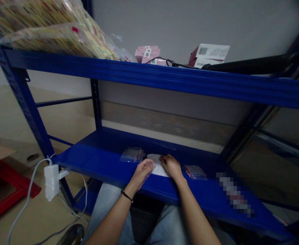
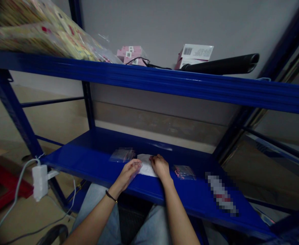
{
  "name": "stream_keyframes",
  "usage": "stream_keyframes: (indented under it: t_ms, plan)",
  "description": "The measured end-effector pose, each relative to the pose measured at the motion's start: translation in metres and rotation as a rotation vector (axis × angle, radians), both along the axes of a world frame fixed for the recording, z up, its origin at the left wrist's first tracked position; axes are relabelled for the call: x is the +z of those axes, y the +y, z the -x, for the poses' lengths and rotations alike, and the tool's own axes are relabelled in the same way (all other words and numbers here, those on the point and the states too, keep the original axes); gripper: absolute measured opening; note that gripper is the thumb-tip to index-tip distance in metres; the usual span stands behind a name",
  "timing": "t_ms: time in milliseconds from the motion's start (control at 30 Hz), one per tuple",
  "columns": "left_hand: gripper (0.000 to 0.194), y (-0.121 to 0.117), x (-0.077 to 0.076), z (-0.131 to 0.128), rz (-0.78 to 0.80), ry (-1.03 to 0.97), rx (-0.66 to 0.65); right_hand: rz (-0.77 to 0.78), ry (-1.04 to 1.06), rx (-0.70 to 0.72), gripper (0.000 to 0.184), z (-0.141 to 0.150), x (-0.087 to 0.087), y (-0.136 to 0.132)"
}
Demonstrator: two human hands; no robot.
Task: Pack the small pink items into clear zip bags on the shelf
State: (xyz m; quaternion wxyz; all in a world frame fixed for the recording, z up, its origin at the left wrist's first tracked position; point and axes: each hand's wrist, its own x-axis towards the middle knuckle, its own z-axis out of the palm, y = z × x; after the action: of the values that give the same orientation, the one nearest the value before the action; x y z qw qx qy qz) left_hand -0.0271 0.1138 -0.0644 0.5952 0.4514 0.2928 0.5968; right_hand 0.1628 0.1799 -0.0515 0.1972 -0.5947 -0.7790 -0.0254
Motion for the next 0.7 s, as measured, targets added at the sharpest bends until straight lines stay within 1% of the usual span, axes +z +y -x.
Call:
stream_keyframes:
  t_ms: [67, 200, 267, 300, 367, 433, 500, 567, 633, 700]
  plan:
    - [0.036, -0.001, 0.0, 0.0, 0.0, -0.01, -0.003, 0.015, 0.162, 0.058, 0.025, -0.001, 0.007, 0.001]
    - [0.036, -0.002, 0.0, 0.001, 0.0, -0.022, -0.035, 0.121, 0.567, 0.25, 0.028, 0.005, 0.033, -0.007]
    - [0.036, -0.002, -0.001, 0.001, 0.0, -0.028, -0.037, 0.184, 0.693, 0.359, 0.031, 0.012, 0.045, -0.015]
    - [0.037, -0.002, -0.001, 0.001, -0.001, -0.038, -0.039, 0.211, 0.714, 0.409, 0.031, 0.015, 0.049, -0.019]
    - [0.039, -0.001, -0.001, 0.001, -0.009, -0.066, -0.05, 0.248, 0.685, 0.483, 0.029, 0.021, 0.055, -0.026]
    - [0.041, -0.001, -0.001, 0.001, -0.016, -0.091, -0.06, 0.265, 0.634, 0.516, 0.027, 0.025, 0.058, -0.03]
    - [0.042, -0.001, -0.001, 0.002, -0.006, -0.105, -0.062, 0.243, 0.596, 0.539, 0.023, 0.025, 0.06, -0.034]
    - [0.043, -0.002, -0.001, 0.003, 0.033, -0.119, -0.077, 0.215, 0.54, 0.592, 0.019, 0.022, 0.064, -0.037]
    - [0.046, -0.003, 0.001, 0.004, 0.096, -0.13, -0.147, 0.207, 0.461, 0.651, 0.019, 0.02, 0.068, -0.042]
    - [0.049, -0.004, 0.003, 0.006, 0.129, -0.124, -0.229, 0.212, 0.41, 0.665, 0.015, 0.017, 0.073, -0.05]
